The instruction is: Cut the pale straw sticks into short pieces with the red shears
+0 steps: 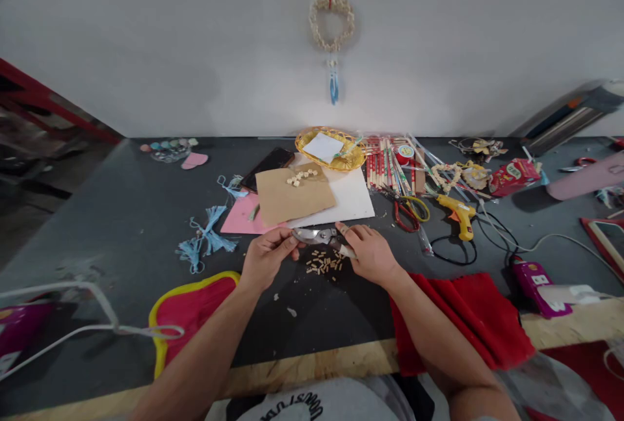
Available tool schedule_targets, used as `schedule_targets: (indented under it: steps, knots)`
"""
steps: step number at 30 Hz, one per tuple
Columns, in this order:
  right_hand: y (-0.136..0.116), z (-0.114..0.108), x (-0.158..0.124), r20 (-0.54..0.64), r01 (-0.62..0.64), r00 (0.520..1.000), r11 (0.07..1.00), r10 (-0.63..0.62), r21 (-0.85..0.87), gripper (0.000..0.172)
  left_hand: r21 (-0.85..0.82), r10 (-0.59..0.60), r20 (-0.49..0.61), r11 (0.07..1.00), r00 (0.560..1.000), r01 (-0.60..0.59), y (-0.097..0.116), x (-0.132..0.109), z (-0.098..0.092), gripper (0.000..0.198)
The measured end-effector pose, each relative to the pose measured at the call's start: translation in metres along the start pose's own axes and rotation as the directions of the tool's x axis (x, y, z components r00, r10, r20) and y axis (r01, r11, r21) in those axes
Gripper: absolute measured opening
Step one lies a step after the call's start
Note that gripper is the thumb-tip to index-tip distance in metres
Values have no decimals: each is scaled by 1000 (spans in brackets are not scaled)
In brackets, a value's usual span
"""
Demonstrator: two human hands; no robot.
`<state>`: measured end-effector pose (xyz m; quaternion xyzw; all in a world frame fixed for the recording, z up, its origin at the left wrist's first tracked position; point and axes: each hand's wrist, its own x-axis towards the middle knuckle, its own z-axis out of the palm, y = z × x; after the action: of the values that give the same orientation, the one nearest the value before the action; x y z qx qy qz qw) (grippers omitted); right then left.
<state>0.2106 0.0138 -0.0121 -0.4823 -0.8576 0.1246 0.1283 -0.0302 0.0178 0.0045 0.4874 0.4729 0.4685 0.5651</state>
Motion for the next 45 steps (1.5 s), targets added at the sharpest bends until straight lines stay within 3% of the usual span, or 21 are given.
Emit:
schedule_targets:
  steps: [3,9,14,23,28,33,38,42,45]
  knots:
    - [-3,-4,0,57,8,998,1000,-7,-25,67,33,-9,16,999,1000,8,-1,-1,-2,19]
    - [-6,-11,0,112,-2,994,996,11,-88,70,-140,-114,77,982,991,124,-2,-1,-2,25]
    - [-4,-10,0,108,12,994,995,-1,-96,69,-263,-202,131,937,971,231,0,0,-1,33]
    - [-2,-4,-2,93,26,995,999,-29,26,61,-298,-213,133,923,968,245,3,-2,-1,33]
    - [-3,-5,0,93,-11,996,1000,13,-19,58,-321,-228,129,911,965,258,4,-2,1,33]
    - [3,-3,1,64,76,995,997,-76,5,68,-475,-257,229,812,939,338,9,-3,1,31]
    - [14,2,-1,-50,25,998,999,-24,21,64,-540,-275,260,754,926,375,12,-1,-4,26]
    - [17,11,-2,-236,-77,967,993,98,93,39,-530,-265,220,775,939,343,12,1,-3,22]
    - [16,13,-2,-298,-155,936,981,185,121,23,-523,-259,194,789,946,323,12,1,-1,22]
